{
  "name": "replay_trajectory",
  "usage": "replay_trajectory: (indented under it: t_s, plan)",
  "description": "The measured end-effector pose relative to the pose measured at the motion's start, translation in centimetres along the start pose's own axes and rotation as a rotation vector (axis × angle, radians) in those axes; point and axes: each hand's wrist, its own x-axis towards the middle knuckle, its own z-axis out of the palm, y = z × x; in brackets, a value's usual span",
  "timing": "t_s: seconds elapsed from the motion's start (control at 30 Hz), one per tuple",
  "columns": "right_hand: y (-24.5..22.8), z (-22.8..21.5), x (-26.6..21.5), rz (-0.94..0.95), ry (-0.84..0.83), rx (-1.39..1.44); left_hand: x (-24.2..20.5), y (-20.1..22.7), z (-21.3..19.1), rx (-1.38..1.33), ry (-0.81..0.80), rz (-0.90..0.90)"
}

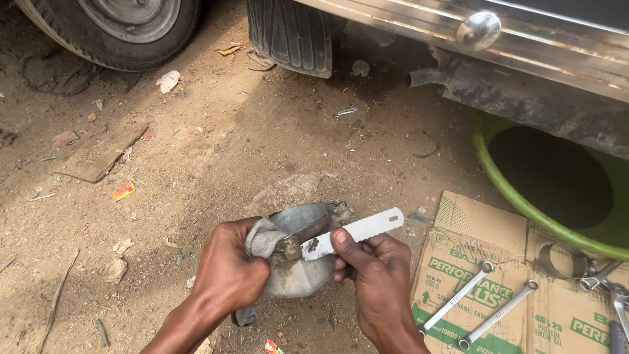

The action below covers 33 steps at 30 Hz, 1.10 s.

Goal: Scraping gasket residue or buildup from the flange of a metal car engine housing using a scraper tool.

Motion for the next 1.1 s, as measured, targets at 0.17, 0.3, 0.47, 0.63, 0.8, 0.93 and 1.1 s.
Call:
replay_trajectory:
  t_s: [0.17,0.3,0.47,0.63,0.8,0.93,1.1]
  plan:
    - [-0.4,0.4,0.9,-0.022,0.015,-0.034,0.4,-0.7,-0.5,0.007,0.051,0.038]
    - [-0.3,0.4,0.7,0.000,0.047,-0.086,0.9,-1.0,-0.4,-0.021,0.038,0.056]
    - [0.1,0.4,0.8,-0.035,0.089,-0.110,1.3,-1.2,-0.2,0.059,-0.008,0.007]
    - [-0.1,-0.1,0.0,-0.016,0.112,-0.145,0.5,-0.6,-0.3,-0.072,-0.035,-0.037]
    - [0.2,-0.1,0.5,0.000,0.135,-0.118,1.9,-1.1,-0.2,-0.083,-0.062,0.013]
    - [0.1,0.9,0.4,-0.012,0.140,-0.067,2.6,-1.0,0.1,-0.063,-0.042,0.044]
    - [0.7,1.0,0.9,-0.033,0.132,-0.100,3.0,-1.5,0.3,-0.084,-0.033,0.008]
